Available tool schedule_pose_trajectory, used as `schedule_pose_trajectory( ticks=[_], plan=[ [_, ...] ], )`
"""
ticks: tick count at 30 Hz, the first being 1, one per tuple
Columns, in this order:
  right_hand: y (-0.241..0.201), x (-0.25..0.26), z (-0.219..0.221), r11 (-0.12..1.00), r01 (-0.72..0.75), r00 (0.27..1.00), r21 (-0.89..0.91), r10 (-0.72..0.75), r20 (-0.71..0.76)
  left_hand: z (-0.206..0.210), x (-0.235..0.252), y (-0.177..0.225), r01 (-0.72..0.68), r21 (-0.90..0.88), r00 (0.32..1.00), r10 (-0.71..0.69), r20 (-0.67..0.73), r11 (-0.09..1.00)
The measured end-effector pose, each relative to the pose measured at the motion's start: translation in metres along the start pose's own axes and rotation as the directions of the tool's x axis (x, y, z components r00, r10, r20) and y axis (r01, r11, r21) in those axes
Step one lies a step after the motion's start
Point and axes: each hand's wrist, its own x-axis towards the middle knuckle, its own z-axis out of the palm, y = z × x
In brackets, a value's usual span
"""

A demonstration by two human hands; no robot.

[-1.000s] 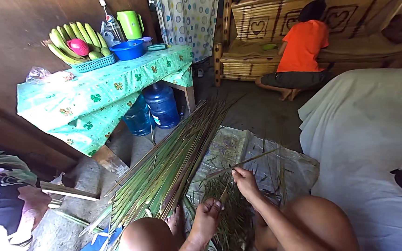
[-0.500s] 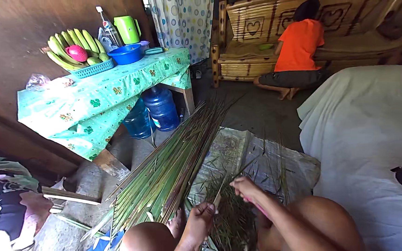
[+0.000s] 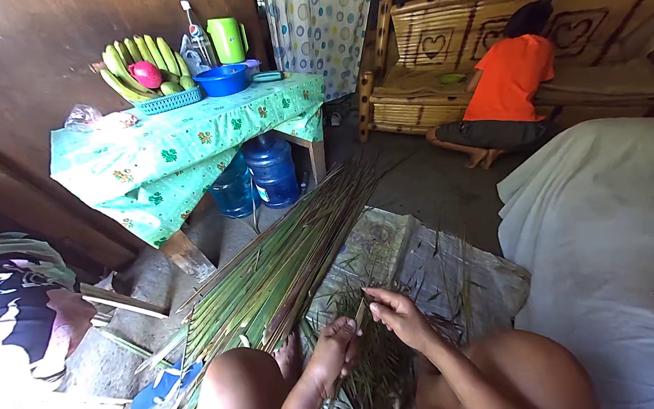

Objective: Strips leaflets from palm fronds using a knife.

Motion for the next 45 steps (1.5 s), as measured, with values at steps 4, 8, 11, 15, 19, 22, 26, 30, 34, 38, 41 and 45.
schedule_pose_trajectory(
  ticks=[4, 8, 11, 15, 19, 22, 26, 30, 34, 38, 41, 45],
  plan=[
    [0.006, -0.001, -0.001, 1.000, 0.006, 1.000, 0.001, -0.006, -0.011, 0.003, 0.000, 0.000, 0.014, 0.016, 1.000, -0.015, 0.013, 1.000],
    [0.006, 0.000, 0.000, 1.000, 0.002, 1.000, 0.020, -0.002, -0.024, 0.003, 0.002, 0.001, 0.023, 0.005, 1.000, -0.023, 0.017, 1.000],
    [0.007, 0.000, 0.001, 1.000, 0.007, 0.998, 0.024, -0.005, -0.060, 0.004, 0.002, 0.001, 0.019, 0.003, 1.000, -0.019, 0.024, 1.000],
    [0.010, 0.006, 0.000, 0.996, -0.018, 0.985, 0.083, 0.032, -0.171, 0.005, 0.000, 0.001, 0.025, 0.023, 0.999, -0.026, 0.030, 0.999],
    [0.009, 0.009, -0.011, 0.975, -0.043, 0.984, 0.216, 0.079, -0.161, 0.005, 0.000, -0.002, 0.016, 0.021, 0.999, -0.017, 0.037, 1.000],
    [0.007, 0.002, -0.005, 0.985, -0.064, 0.994, 0.160, 0.078, -0.082, 0.003, 0.000, -0.001, 0.013, 0.008, 0.999, -0.014, 0.035, 1.000],
    [0.006, -0.002, 0.004, 0.989, -0.052, 0.998, 0.138, 0.058, -0.038, 0.003, 0.000, 0.000, 0.021, 0.008, 0.999, -0.021, 0.025, 1.000],
    [0.005, -0.002, 0.004, 0.988, -0.043, 0.998, 0.147, 0.050, -0.045, 0.003, 0.000, -0.001, 0.015, 0.031, 1.000, -0.016, 0.021, 0.999],
    [0.007, -0.001, 0.007, 0.983, -0.046, 0.995, 0.180, 0.060, -0.076, 0.003, 0.000, -0.001, 0.026, 0.014, 0.999, -0.027, 0.035, 1.000],
    [0.011, 0.002, 0.010, 0.978, -0.022, 0.992, 0.205, 0.046, -0.116, 0.003, 0.000, -0.002, 0.023, 0.013, 0.999, -0.024, 0.038, 1.000],
    [0.012, 0.006, 0.008, 0.972, -0.024, 0.983, 0.234, 0.066, -0.173, 0.004, -0.002, -0.001, 0.028, 0.036, 0.998, -0.030, 0.049, 0.999],
    [0.013, 0.014, 0.000, 0.958, -0.040, 0.971, 0.283, 0.104, -0.213, 0.005, -0.002, -0.004, 0.031, 0.030, 0.998, -0.033, 0.057, 0.999]
  ],
)
